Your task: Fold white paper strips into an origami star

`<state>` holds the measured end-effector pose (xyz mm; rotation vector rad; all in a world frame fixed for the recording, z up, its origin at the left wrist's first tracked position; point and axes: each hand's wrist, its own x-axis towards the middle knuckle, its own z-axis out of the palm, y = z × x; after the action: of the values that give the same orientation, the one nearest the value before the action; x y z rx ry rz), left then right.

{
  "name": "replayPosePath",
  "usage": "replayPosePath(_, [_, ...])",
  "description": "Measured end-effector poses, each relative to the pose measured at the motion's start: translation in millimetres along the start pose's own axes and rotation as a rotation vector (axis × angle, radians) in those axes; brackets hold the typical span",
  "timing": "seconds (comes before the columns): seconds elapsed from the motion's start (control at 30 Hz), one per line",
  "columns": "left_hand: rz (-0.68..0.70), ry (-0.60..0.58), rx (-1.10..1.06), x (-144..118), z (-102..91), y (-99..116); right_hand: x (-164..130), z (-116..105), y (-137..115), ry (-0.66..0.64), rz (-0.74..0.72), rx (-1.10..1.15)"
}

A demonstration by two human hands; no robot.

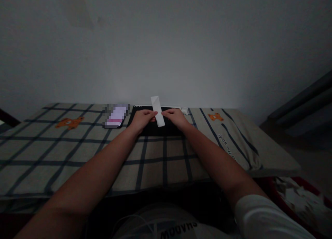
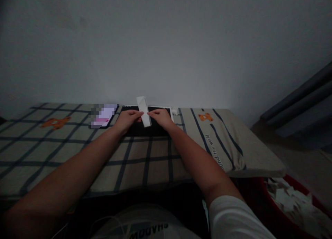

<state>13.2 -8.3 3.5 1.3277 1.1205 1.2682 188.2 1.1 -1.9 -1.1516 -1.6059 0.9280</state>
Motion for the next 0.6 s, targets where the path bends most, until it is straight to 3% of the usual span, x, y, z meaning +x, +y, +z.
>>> replayPosePath(0.13, [-0.011, 0.023, -0.007, 0.3, 0.1, 0.9, -0.9, -0.1, -1.1, -0.023, -0.011, -0.056])
replayPosePath(0.37, [-0.072, -0.101, -0.042, 0.3, 0.3, -1.2, 2.3, -0.7, 3.4, 0.000, -0.018, -0.050])
replayPosePath(0.6, [-0.036, -0.016, 0.038, 3.0, -1.0, -3.7, 0.9, -1.8, 2.2, -0.052, -0.018, -0.060])
